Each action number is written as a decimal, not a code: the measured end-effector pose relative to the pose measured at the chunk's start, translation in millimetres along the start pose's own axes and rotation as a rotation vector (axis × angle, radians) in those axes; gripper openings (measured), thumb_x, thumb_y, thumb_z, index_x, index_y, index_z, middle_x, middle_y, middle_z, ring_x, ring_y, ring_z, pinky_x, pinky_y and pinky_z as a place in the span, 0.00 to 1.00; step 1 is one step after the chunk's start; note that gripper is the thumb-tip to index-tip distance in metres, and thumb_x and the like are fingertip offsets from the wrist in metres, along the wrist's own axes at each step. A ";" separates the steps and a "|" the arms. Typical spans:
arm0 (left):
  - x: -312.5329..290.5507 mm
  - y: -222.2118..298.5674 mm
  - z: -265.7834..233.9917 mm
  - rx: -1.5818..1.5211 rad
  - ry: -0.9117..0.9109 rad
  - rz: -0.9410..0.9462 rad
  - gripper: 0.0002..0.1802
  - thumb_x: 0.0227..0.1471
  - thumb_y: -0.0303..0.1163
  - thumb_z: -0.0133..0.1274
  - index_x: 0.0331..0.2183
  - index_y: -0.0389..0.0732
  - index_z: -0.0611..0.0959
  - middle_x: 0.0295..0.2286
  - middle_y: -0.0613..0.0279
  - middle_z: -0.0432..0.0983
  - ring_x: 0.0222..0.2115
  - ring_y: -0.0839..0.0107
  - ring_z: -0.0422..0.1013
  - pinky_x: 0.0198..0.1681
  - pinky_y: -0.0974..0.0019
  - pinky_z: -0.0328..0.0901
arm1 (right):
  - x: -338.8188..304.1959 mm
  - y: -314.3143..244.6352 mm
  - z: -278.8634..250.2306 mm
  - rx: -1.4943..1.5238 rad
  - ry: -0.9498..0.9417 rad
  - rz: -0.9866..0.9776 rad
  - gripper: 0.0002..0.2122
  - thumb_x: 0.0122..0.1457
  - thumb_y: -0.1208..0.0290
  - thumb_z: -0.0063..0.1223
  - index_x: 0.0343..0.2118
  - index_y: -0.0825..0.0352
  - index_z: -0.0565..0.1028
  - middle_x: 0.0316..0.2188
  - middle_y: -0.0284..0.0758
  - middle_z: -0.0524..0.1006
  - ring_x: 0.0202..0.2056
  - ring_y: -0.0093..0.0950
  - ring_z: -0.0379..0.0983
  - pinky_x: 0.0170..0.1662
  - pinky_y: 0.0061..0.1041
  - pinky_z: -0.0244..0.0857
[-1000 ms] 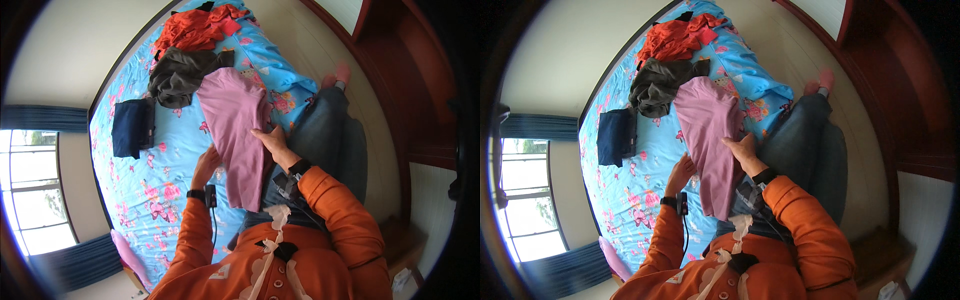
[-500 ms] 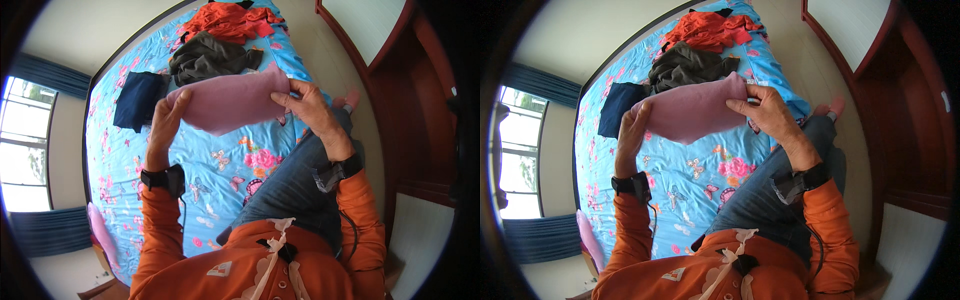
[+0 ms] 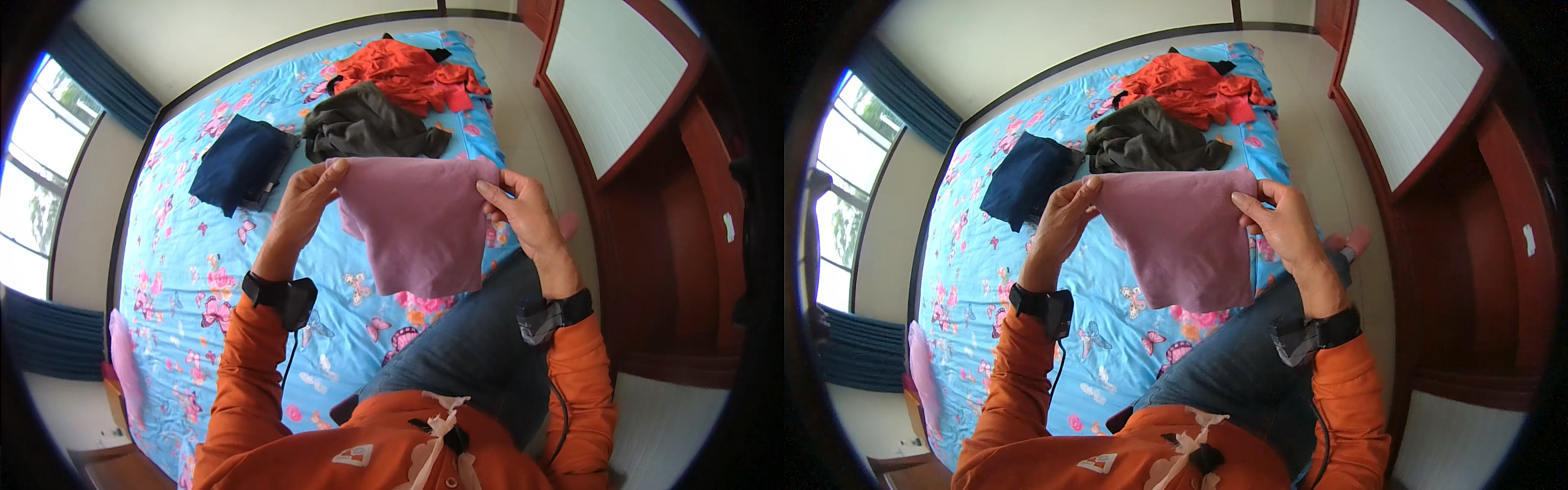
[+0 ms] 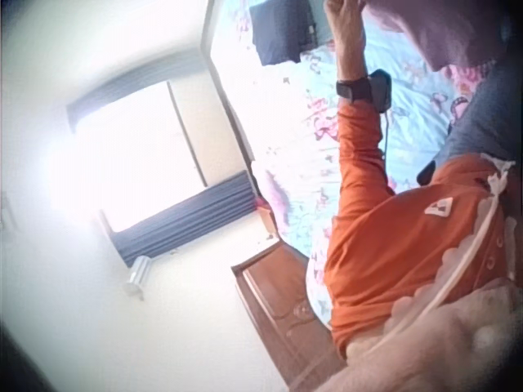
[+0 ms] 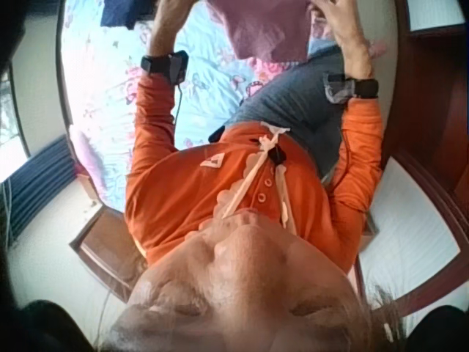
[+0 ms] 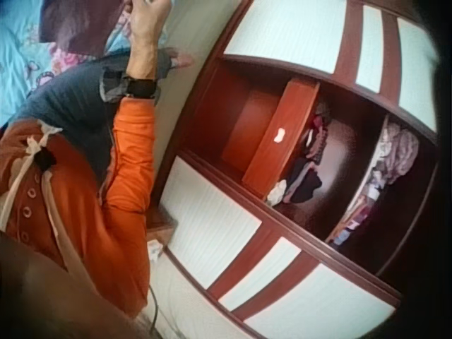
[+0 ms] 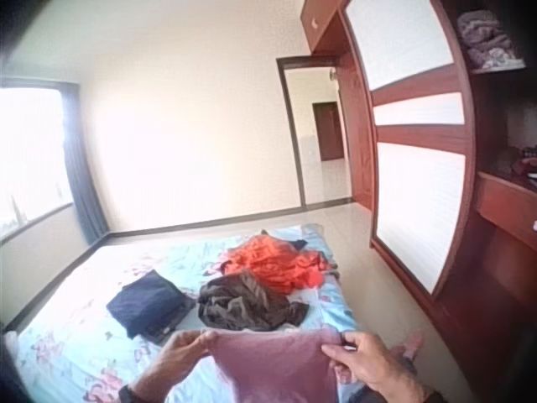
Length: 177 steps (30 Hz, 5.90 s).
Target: The person folds several garments on a bed, including a pink top, a dark green jacket, an orange long-sleeve shirt, and a black top. After folding, the person places the stack of folded clothes into a wooden wardrobe.
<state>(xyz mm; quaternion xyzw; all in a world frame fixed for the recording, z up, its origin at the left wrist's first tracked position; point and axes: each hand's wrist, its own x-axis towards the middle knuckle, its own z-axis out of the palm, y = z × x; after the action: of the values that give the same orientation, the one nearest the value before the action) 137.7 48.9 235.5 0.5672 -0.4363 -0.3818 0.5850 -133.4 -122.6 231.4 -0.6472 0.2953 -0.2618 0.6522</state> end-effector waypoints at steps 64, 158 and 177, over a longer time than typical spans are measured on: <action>-119.9 -224.7 38.4 0.376 0.126 -0.158 0.30 0.49 0.42 0.65 0.47 0.31 0.77 0.38 0.57 0.78 0.34 0.71 0.73 0.38 0.69 0.68 | -43.8 231.5 22.2 -0.472 0.210 -0.015 0.07 0.54 0.71 0.61 0.30 0.68 0.75 0.25 0.36 0.77 0.27 0.30 0.74 0.36 0.30 0.67; -55.0 -138.5 21.2 0.579 -1.161 -0.364 0.09 0.48 0.35 0.57 0.31 0.41 0.81 0.23 0.54 0.76 0.25 0.60 0.70 0.33 0.61 0.65 | -166.7 107.7 -132.9 -0.547 -0.304 0.439 0.28 0.48 0.63 0.69 0.52 0.69 0.72 0.47 0.39 0.74 0.49 0.31 0.70 0.51 0.29 0.66; 107.1 56.0 15.8 0.438 -0.548 0.076 0.21 0.57 0.41 0.57 0.47 0.37 0.80 0.36 0.68 0.79 0.38 0.80 0.72 0.45 0.71 0.67 | -95.7 87.7 -60.0 0.032 -0.286 0.393 0.26 0.51 0.68 0.67 0.53 0.70 0.73 0.48 0.32 0.75 0.50 0.26 0.68 0.56 0.27 0.59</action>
<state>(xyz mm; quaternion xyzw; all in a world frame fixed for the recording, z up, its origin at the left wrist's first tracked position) 155.1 -53.5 299.2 0.5389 -0.6695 -0.3951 0.3244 -246.3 -92.6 148.9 -0.5972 0.3159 -0.0400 0.7362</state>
